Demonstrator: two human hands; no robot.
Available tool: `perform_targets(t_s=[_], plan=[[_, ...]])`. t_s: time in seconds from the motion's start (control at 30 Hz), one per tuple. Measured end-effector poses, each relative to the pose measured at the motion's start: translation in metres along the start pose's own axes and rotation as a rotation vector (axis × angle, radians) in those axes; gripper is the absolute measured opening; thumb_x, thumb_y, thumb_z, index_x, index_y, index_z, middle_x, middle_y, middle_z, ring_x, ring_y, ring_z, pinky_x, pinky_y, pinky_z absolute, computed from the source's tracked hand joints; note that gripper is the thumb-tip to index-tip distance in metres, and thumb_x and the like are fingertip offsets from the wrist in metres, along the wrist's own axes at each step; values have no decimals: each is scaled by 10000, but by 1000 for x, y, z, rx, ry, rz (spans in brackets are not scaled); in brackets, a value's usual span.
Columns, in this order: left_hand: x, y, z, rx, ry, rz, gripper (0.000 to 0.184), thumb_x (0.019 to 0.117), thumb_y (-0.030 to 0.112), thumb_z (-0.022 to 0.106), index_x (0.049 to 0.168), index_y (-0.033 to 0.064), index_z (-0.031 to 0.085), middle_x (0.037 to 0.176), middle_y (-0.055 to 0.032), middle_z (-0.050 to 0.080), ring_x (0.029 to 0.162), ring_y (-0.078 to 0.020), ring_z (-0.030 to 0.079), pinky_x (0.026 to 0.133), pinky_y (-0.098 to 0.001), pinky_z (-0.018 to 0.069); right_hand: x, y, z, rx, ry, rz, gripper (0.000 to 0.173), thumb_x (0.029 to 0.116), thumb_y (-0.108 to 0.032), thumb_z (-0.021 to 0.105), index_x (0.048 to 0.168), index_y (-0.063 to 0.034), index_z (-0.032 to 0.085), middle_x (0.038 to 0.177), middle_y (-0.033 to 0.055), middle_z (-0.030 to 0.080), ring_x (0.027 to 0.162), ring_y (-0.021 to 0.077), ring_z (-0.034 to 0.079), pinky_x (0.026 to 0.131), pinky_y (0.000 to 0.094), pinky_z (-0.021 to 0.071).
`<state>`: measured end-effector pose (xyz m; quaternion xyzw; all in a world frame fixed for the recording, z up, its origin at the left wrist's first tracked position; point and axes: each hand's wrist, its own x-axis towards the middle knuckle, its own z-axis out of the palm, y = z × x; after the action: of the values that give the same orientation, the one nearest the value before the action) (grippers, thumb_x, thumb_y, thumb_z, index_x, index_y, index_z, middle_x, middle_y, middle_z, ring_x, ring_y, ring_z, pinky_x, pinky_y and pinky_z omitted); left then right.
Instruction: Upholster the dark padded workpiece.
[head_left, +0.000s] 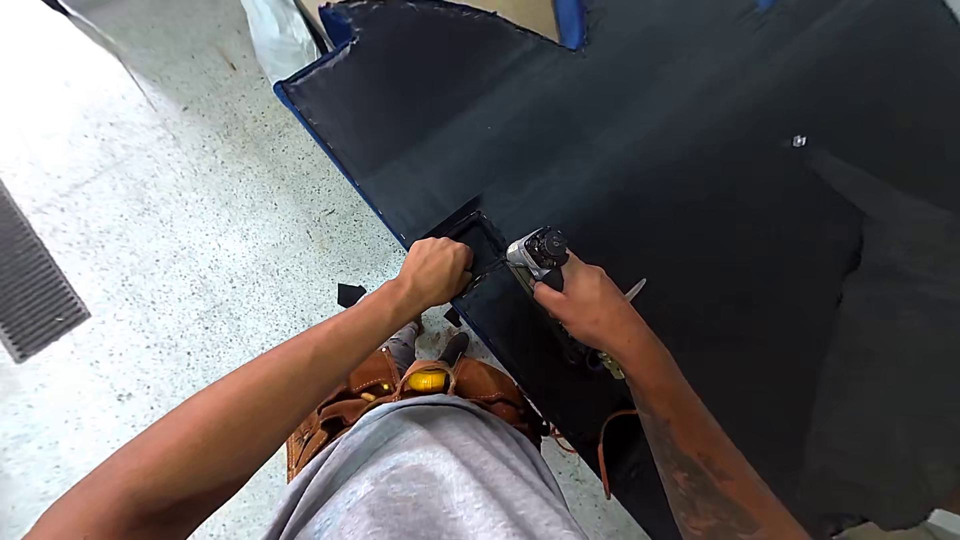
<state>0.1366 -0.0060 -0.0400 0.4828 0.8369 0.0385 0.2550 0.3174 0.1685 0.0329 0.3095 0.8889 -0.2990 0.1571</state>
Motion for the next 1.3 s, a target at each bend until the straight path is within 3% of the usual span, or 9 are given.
perform_targets(t_s=[0.17, 0.3, 0.57, 0.77, 0.9, 1.0, 1.13, 1.23, 1.3], plan=[[-6, 0, -3, -27, -83, 67, 224, 981, 389, 563, 973, 240, 730, 848, -14, 714, 838, -244, 706, 682, -540, 561, -1, 1, 0, -19, 17, -19, 372, 954, -411, 594, 1299, -272, 575, 796, -14, 665, 702, 170, 669, 600, 473, 559], [-22, 0, 2, -31, -33, 41, 265, 973, 484, 619, 1051, 255, 726, 977, 8, 727, 905, -225, 710, 735, -540, 583, -2, 0, 0, -10, 34, -23, 390, 951, -418, 609, 1305, -256, 585, 854, 12, 691, 780, 201, 691, 651, 501, 569], [-42, 4, 37, -172, 315, 74, 173, 971, 306, 588, 925, 235, 739, 897, 67, 693, 792, -126, 682, 651, -429, 570, -1, 0, 0, -34, 32, -22, 360, 958, -441, 597, 1270, -260, 595, 832, -3, 682, 754, 183, 686, 639, 487, 568], [-48, 13, 40, -222, 332, 94, 171, 945, 338, 592, 880, 246, 720, 852, 83, 673, 715, -109, 657, 578, -404, 542, -1, -1, -3, 6, -32, 24, 342, 978, -447, 589, 1276, -279, 579, 786, -18, 680, 646, 160, 675, 602, 458, 592], [-28, 4, 23, -278, 192, -58, 344, 892, 524, 731, 1071, 235, 675, 992, 30, 676, 831, -187, 680, 668, -481, 586, 2, -3, -3, 26, -34, 57, 388, 967, -482, 588, 1298, -279, 584, 784, -13, 694, 639, 161, 686, 602, 465, 601], [-4, -2, 3, -202, -41, -30, 277, 891, 507, 728, 943, 234, 732, 880, -15, 719, 851, -251, 705, 699, -564, 570, 0, -1, -3, 45, -39, 83, 368, 970, -487, 592, 1272, -276, 593, 785, -12, 696, 633, 153, 685, 599, 454, 602], [31, -10, -17, -156, -342, 53, 235, 923, 456, 713, 939, 228, 764, 846, -22, 732, 831, -241, 713, 738, -595, 580, 0, -1, 0, 75, -22, 76, 326, 975, -470, 610, 1251, -296, 596, 749, -17, 691, 586, 152, 675, 551, 441, 593], [46, -17, -27, -142, -440, 89, 197, 962, 367, 691, 968, 188, 771, 790, -24, 736, 717, -207, 712, 704, -529, 601, -2, -3, 1, 75, -6, 65, 356, 978, -453, 604, 1289, -281, 601, 728, -2, 669, 568, 173, 649, 528, 466, 573], [46, -8, -30, -7, -428, 88, 178, 920, 378, 713, 967, 214, 763, 852, -40, 728, 815, -253, 710, 733, -582, 586, -3, -4, 2, 57, 0, 49, 360, 975, -450, 601, 1285, -266, 601, 753, 1, 669, 604, 179, 656, 558, 475, 571]])
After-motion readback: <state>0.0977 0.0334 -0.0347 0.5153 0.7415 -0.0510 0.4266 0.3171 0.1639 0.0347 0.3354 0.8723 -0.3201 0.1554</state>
